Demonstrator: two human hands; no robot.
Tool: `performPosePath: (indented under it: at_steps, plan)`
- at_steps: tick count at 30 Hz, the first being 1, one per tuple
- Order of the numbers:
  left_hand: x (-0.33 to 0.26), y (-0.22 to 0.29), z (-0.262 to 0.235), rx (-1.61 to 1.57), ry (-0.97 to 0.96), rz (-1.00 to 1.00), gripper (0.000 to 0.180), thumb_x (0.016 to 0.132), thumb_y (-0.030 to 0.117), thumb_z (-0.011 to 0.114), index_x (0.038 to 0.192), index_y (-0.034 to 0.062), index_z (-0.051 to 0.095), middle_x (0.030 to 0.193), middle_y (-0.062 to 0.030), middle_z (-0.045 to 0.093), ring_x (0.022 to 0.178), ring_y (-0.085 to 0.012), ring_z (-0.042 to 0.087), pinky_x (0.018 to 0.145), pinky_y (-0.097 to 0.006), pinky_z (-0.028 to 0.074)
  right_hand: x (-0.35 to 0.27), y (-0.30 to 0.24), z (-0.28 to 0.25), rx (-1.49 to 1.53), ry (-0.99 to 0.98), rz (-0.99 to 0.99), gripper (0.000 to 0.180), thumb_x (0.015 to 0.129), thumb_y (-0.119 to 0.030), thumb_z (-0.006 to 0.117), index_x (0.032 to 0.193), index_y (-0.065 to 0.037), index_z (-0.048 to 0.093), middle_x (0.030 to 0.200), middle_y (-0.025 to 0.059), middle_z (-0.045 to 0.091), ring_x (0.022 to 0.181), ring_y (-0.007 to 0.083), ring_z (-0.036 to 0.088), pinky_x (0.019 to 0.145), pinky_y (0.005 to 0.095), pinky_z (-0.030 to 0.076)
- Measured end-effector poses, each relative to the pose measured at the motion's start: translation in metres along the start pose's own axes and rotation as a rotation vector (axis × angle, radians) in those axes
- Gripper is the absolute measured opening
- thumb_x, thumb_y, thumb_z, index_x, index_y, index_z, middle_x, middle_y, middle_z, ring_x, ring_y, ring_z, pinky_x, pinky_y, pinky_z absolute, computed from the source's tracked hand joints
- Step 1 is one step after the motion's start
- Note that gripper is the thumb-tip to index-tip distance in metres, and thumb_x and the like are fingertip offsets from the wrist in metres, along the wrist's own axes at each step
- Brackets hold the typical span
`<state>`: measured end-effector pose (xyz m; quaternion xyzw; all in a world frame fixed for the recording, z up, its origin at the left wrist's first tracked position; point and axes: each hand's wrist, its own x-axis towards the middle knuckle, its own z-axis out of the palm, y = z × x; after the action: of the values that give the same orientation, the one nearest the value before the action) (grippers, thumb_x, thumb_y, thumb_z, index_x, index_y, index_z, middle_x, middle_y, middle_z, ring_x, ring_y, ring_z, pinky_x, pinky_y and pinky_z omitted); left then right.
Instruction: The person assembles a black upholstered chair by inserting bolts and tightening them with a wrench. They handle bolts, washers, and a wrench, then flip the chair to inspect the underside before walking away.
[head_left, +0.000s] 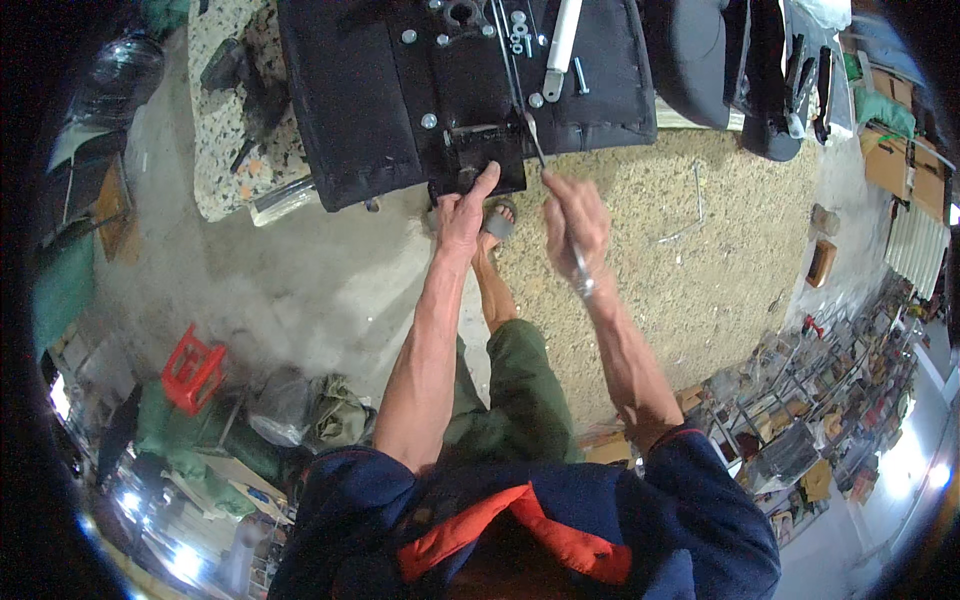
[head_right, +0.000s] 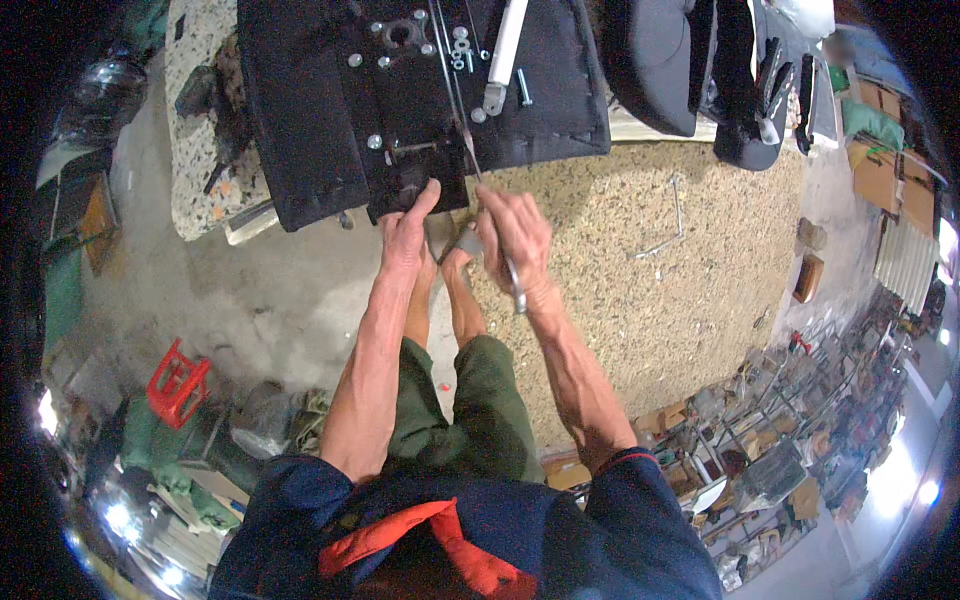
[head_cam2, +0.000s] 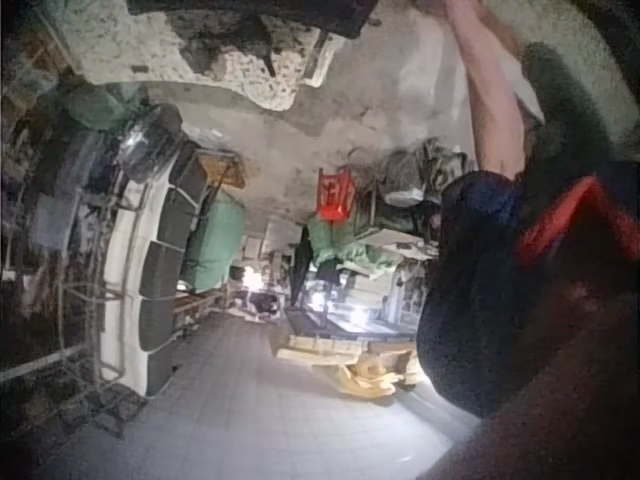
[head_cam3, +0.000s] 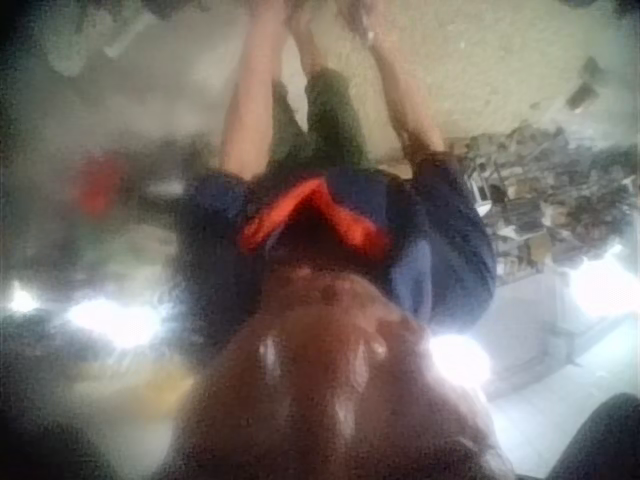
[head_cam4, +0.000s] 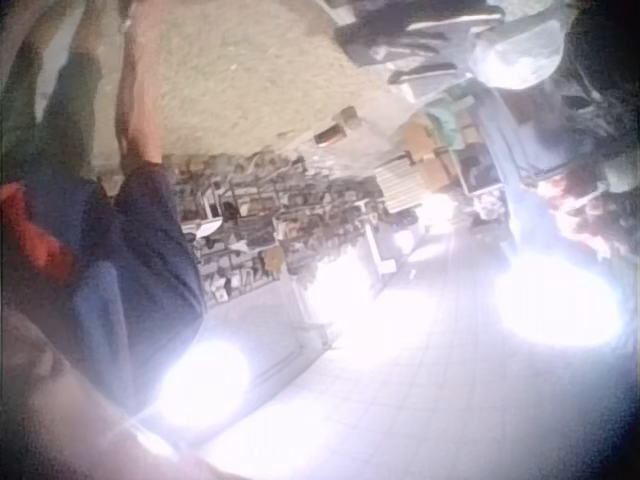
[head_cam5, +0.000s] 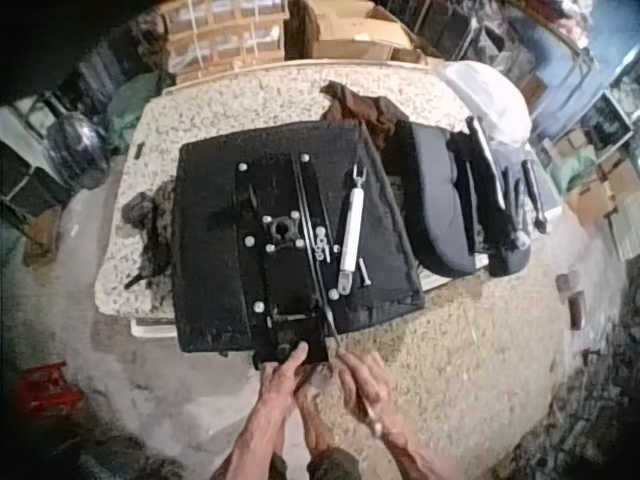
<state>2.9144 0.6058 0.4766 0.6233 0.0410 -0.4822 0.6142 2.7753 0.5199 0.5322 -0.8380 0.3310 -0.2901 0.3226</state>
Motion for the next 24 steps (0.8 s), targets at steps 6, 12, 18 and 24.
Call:
performPosePath:
  at_steps: [6,12,18,24]
  plan:
    - [-0.009,0.002,0.004,0.034,-0.017,0.123,0.050,0.088,0.026,0.081,0.131,0.0076,0.065,0.132,-0.0020,0.063,0.117,-0.0183,0.057,0.107,-0.036,0.041,0.165,0.018,-0.008,-0.140,-0.318,0.211,0.030,0.100,-0.021,0.059,0.082,0.002,0.068,0.065,0.0252,0.061,0.063,0.0402,0.065,0.058,0.0444,0.049]
    - [-0.002,-0.001,0.000,0.144,-0.014,0.108,0.053,0.091,0.031,0.077,0.135,0.0064,0.063,0.133,-0.0039,0.062,0.121,-0.0184,0.054,0.107,-0.036,0.040,0.257,0.018,0.015,-0.329,-0.208,0.294,0.032,0.088,-0.023,0.060,0.089,0.006,0.072,0.082,0.0305,0.070,0.083,0.0455,0.072,0.072,0.0501,0.056]
    - [0.005,-0.012,-0.003,0.081,0.027,0.151,0.046,0.090,0.028,0.079,0.129,0.0065,0.068,0.127,-0.0024,0.066,0.114,-0.0178,0.059,0.105,-0.035,0.043,0.128,-0.015,-0.062,-0.005,-0.111,0.208,0.039,0.107,-0.027,0.053,0.082,-0.003,0.071,0.061,0.0087,0.064,0.054,0.0157,0.064,0.051,0.0318,0.048]
    - [0.003,-0.005,-0.004,0.055,-0.001,-0.034,0.040,0.086,0.030,0.084,0.119,0.0090,0.074,0.122,-0.0007,0.069,0.112,-0.0158,0.061,0.101,-0.035,0.047,0.026,-0.015,-0.039,0.015,-0.040,0.135,0.014,0.099,-0.009,0.063,0.104,0.000,0.071,0.081,0.0133,0.067,0.066,0.0262,0.066,0.057,0.0367,0.051]
